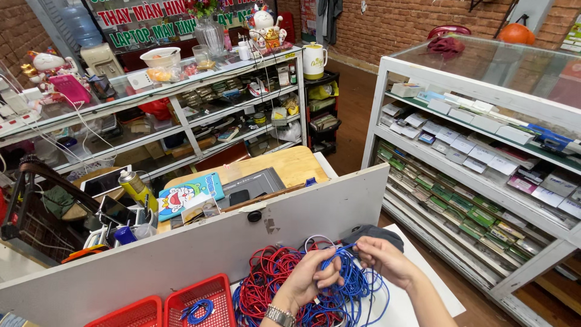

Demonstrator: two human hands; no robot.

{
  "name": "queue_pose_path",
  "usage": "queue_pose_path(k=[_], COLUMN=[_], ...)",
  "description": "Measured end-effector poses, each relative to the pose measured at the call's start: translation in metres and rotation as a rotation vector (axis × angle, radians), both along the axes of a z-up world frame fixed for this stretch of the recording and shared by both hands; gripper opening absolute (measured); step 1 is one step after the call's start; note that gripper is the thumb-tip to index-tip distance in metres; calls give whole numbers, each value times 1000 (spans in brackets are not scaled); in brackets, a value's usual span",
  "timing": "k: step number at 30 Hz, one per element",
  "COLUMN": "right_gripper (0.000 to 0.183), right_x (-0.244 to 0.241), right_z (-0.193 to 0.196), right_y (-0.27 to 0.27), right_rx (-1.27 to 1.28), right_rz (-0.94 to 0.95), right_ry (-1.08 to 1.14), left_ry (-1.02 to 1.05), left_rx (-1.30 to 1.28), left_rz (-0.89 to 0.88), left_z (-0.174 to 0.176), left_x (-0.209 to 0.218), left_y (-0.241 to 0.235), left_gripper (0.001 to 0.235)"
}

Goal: The person organizes small electronic boxes and then untangles and coils red and blue cables, placing them into red baskets on a counter in an electronics shop.

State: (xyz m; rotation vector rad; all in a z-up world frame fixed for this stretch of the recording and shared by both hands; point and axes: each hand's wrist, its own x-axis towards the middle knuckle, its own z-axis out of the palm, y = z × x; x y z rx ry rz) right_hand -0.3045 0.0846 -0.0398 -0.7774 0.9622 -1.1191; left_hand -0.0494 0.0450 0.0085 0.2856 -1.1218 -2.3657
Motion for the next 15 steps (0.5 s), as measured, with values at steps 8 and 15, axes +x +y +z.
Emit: queue_pose_path(k=[8, 15], right_gripper=[36, 29], right_x=[70, 4], right_z=[-16, 35], right_y=[28, 15], right_rx=[222, 36], right_rz=[116, 144], right_ry=[172, 167], left_ry=[-249, -900], left_rx=[-326, -1055], left_rz=[506, 182], left_z=[37, 17], left_x=[-21, 7], left_y=[-22, -37], left_gripper=[18, 34])
